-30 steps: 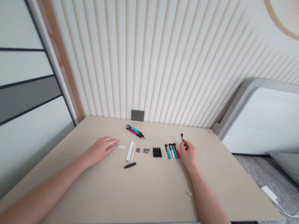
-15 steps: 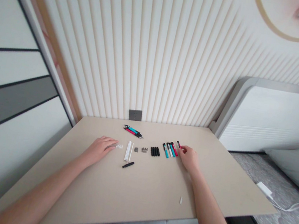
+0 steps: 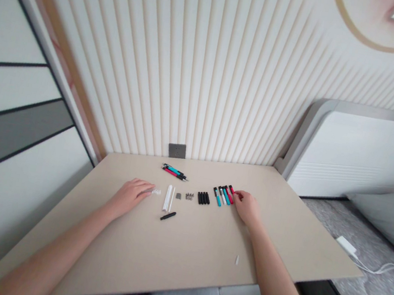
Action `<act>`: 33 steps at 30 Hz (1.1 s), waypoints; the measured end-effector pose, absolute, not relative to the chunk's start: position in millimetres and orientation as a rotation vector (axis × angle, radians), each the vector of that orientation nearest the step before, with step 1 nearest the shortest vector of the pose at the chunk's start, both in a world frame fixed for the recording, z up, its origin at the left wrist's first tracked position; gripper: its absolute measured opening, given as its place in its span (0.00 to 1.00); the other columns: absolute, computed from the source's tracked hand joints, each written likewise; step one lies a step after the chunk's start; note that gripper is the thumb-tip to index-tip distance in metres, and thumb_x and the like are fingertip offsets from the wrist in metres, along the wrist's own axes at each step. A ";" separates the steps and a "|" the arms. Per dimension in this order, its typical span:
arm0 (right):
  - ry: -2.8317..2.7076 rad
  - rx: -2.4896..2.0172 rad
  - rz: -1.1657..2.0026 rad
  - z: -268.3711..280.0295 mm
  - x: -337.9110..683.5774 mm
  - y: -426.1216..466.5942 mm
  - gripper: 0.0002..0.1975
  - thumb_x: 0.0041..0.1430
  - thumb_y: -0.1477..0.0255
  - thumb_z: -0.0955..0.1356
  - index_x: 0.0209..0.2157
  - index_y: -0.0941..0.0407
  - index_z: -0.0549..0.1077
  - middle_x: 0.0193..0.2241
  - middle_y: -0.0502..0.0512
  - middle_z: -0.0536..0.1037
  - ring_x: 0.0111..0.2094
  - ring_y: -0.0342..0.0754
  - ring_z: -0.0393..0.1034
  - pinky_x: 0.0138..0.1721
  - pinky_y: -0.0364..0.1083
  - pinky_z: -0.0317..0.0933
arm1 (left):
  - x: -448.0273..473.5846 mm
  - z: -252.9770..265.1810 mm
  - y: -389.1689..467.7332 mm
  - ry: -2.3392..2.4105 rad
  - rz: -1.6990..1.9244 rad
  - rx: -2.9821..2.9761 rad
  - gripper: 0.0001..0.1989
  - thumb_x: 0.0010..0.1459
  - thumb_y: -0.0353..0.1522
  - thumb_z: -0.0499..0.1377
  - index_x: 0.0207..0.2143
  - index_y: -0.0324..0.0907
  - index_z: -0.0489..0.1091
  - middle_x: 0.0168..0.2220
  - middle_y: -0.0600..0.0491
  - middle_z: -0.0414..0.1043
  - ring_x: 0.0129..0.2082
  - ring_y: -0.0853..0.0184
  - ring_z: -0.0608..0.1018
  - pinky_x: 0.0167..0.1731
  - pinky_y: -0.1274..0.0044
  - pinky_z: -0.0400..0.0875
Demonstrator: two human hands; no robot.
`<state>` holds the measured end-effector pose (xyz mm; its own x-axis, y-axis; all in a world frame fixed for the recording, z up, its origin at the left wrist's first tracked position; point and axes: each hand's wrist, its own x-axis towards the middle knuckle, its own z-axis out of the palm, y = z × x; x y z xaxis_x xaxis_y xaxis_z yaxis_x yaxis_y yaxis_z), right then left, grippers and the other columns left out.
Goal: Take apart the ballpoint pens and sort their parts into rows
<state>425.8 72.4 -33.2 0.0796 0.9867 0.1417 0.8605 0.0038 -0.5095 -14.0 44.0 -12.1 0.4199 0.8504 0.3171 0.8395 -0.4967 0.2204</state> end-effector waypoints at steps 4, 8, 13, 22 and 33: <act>-1.800 -1.833 0.404 -31.1 422.0 72.6 0.18 0.60 0.63 0.61 0.42 0.56 0.78 0.34 0.57 0.80 0.35 0.50 0.72 0.36 0.45 0.60 | -14.1 -12.4 44.0 1.564 0.629 2.624 0.14 0.65 0.37 0.52 0.49 0.46 0.71 0.46 0.51 0.74 0.46 0.61 0.72 0.46 0.70 0.65; -1.777 -1.741 0.455 -18.3 423.6 63.3 0.20 0.60 0.60 0.61 0.43 0.59 0.77 0.32 0.58 0.79 0.32 0.50 0.71 0.34 0.46 0.60 | -14.3 -12.8 42.7 1.567 0.627 2.623 0.15 0.65 0.37 0.51 0.50 0.46 0.71 0.47 0.50 0.74 0.46 0.61 0.72 0.47 0.69 0.65; -1.992 -1.565 0.730 11.7 444.7 13.5 0.20 0.58 0.57 0.63 0.37 0.57 0.77 0.29 0.55 0.78 0.30 0.48 0.68 0.31 0.45 0.59 | -14.3 -14.6 43.1 1.533 0.667 2.611 0.15 0.65 0.37 0.51 0.50 0.45 0.71 0.47 0.50 0.74 0.47 0.61 0.72 0.48 0.68 0.65; -2.262 -1.415 1.187 29.3 459.8 -65.6 0.16 0.53 0.59 0.69 0.42 0.51 0.77 0.39 0.56 0.75 0.41 0.52 0.68 0.44 0.47 0.62 | -11.3 -15.3 43.4 1.589 0.630 2.642 0.15 0.65 0.35 0.52 0.51 0.43 0.69 0.47 0.48 0.73 0.47 0.59 0.71 0.50 0.67 0.64; -2.321 -1.353 1.112 13.7 432.1 -54.1 0.11 0.59 0.62 0.66 0.30 0.53 0.75 0.33 0.55 0.74 0.33 0.48 0.67 0.36 0.44 0.62 | -6.7 -15.0 52.4 1.389 0.570 2.655 0.18 0.65 0.40 0.52 0.55 0.47 0.66 0.54 0.50 0.69 0.52 0.61 0.69 0.52 0.67 0.62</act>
